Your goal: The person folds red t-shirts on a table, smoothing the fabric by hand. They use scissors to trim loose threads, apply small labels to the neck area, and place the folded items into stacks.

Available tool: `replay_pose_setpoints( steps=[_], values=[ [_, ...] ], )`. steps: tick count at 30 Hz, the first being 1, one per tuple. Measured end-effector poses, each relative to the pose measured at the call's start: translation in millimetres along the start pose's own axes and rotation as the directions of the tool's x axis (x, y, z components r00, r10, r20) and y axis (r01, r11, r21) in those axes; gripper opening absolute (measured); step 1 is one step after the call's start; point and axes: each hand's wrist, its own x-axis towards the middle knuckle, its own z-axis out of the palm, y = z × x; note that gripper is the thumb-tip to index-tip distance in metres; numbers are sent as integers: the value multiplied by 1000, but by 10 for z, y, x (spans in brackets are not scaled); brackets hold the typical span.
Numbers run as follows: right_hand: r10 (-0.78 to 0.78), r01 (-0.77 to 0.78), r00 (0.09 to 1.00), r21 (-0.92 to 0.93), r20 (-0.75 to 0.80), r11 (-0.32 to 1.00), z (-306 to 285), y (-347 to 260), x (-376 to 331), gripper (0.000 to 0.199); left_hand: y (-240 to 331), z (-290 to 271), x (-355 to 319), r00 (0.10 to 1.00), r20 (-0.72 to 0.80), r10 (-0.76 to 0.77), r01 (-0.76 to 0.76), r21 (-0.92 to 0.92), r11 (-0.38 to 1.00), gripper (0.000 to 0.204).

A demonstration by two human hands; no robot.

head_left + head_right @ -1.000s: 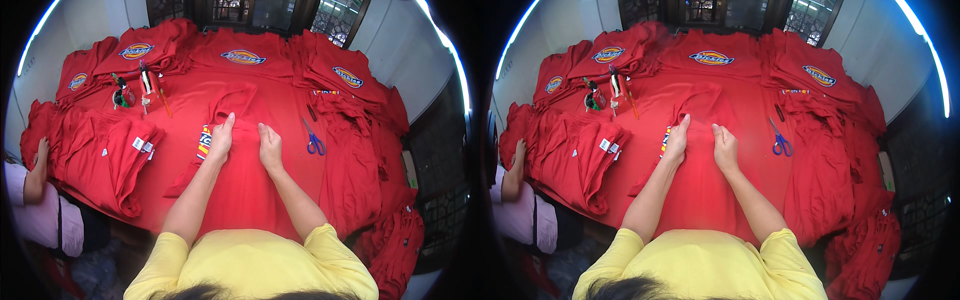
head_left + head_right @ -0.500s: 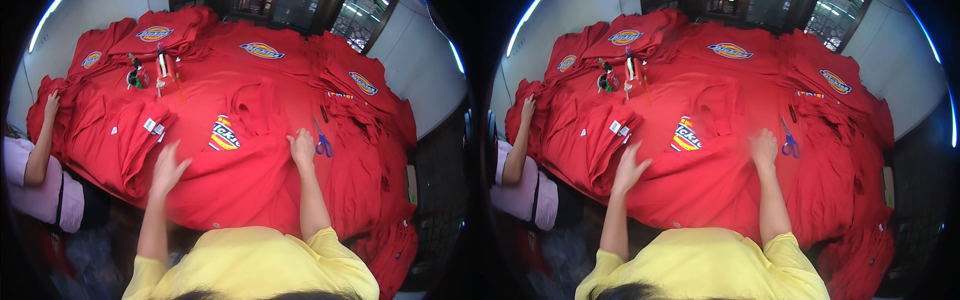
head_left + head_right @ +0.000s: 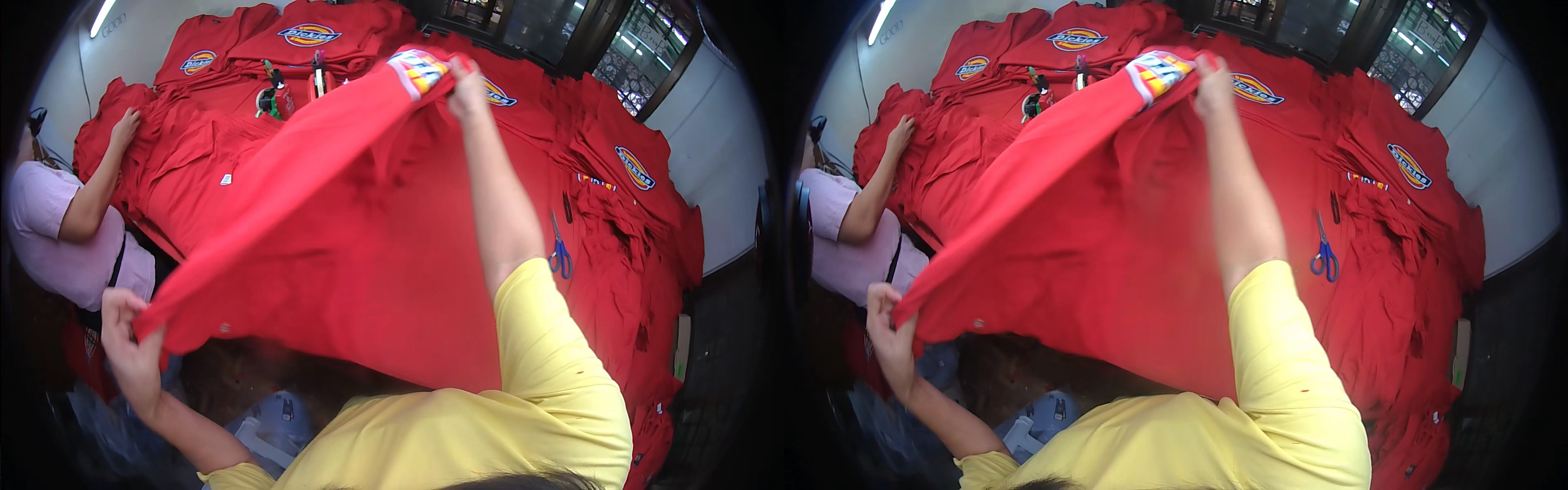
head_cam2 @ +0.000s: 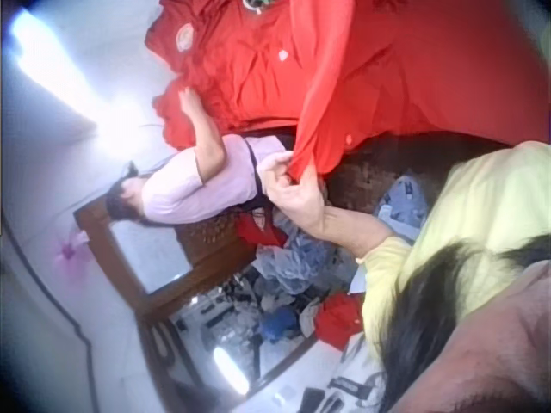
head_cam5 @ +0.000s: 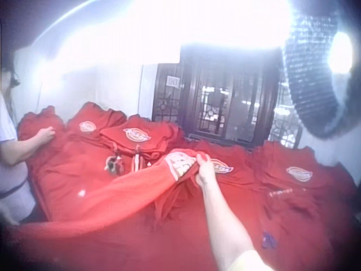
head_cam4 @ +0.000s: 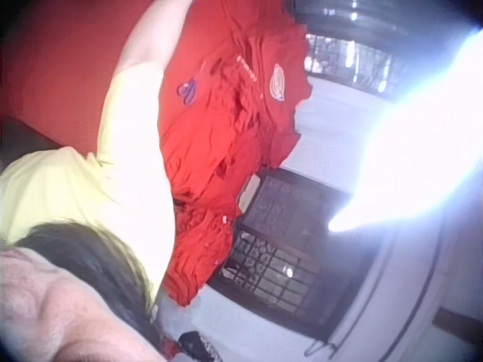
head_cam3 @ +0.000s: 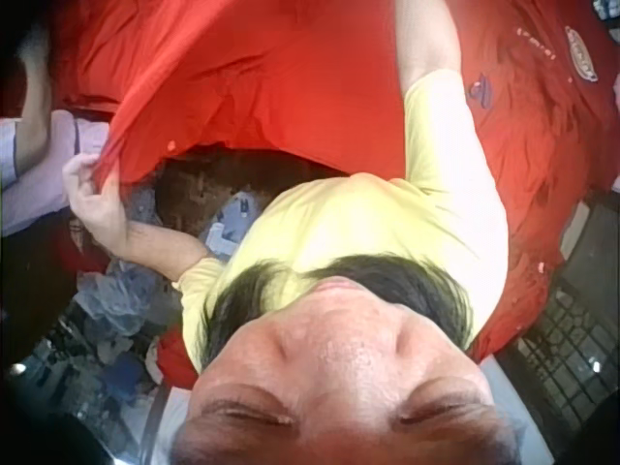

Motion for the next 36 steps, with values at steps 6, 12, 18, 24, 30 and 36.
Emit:
replay_pose_setpoints(
  steps=[6,12,18,24,30,36],
  values=[
    [212,-212,977,122,16,970,-1336,-877,348,55,831,1370,-302,630,636,446,-401,-226,888,32],
    [-69,-47,993,-875,-91,482,-2277,-898,-835,50,405,2725,-967,382,798,466,-491,-252,834,52],
    [84,308,941,-932,329,192,-1547,-297,-3400,28,-901,2709,-605,898,417,141,-211,126,969,23],
    [325,440,869,-883,372,-166,-1481,133,-3587,50,-1461,2824,-517,722,661,205,-542,357,761,44],
    [295,507,845,-844,446,-174,-1590,29,-3420,53,-1526,2817,-471,727,649,225,-537,333,775,45],
    [321,498,843,-851,431,-166,-1555,-14,-3582,60,-1460,2680,-601,699,682,215,-539,306,784,47]
  ],
)
